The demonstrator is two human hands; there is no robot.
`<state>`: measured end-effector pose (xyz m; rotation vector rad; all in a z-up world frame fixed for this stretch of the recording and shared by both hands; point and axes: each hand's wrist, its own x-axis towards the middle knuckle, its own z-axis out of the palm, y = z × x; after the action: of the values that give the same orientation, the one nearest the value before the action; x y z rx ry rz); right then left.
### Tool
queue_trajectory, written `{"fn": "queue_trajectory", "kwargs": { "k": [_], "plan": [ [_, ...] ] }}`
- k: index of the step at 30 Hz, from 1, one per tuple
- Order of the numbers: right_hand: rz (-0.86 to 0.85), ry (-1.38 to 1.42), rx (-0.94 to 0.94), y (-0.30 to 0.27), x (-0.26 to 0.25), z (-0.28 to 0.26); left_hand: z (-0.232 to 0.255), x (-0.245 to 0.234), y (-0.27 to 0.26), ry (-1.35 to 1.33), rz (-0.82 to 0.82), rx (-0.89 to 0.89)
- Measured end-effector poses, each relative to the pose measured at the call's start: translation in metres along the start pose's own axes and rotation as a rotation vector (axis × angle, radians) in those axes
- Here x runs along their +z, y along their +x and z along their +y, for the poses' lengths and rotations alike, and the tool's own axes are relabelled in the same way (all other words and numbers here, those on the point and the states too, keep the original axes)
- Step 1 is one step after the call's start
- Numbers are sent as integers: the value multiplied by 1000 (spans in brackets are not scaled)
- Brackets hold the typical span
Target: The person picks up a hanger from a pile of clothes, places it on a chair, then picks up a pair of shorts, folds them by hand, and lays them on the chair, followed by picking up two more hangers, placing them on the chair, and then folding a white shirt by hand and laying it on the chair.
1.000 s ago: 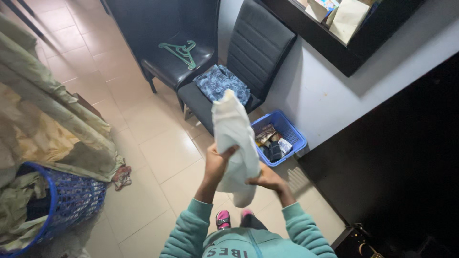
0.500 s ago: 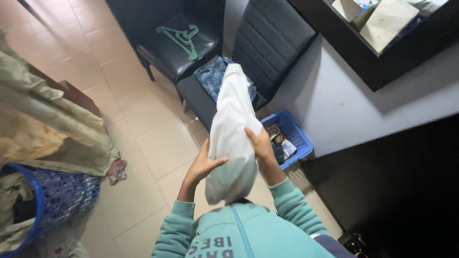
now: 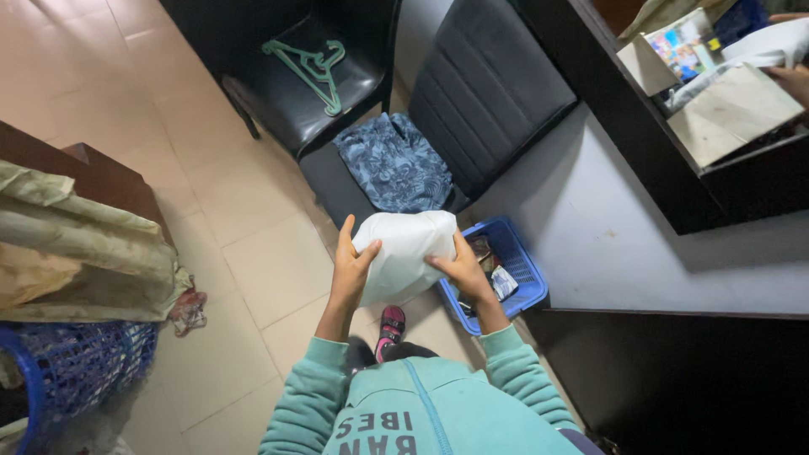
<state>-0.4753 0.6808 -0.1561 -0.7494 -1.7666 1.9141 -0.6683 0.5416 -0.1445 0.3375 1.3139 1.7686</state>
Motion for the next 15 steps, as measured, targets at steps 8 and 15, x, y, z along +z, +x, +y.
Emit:
{"fn": "queue_trajectory", "kwargs": {
  "k": [8, 15],
  "plan": [
    [463, 140, 114, 69, -1, 0, -7, -8, 45, 811, 317, -147],
    [560, 184, -236, 106, 39, 3, -36, 42, 165, 193, -140, -460]
  ]
}}
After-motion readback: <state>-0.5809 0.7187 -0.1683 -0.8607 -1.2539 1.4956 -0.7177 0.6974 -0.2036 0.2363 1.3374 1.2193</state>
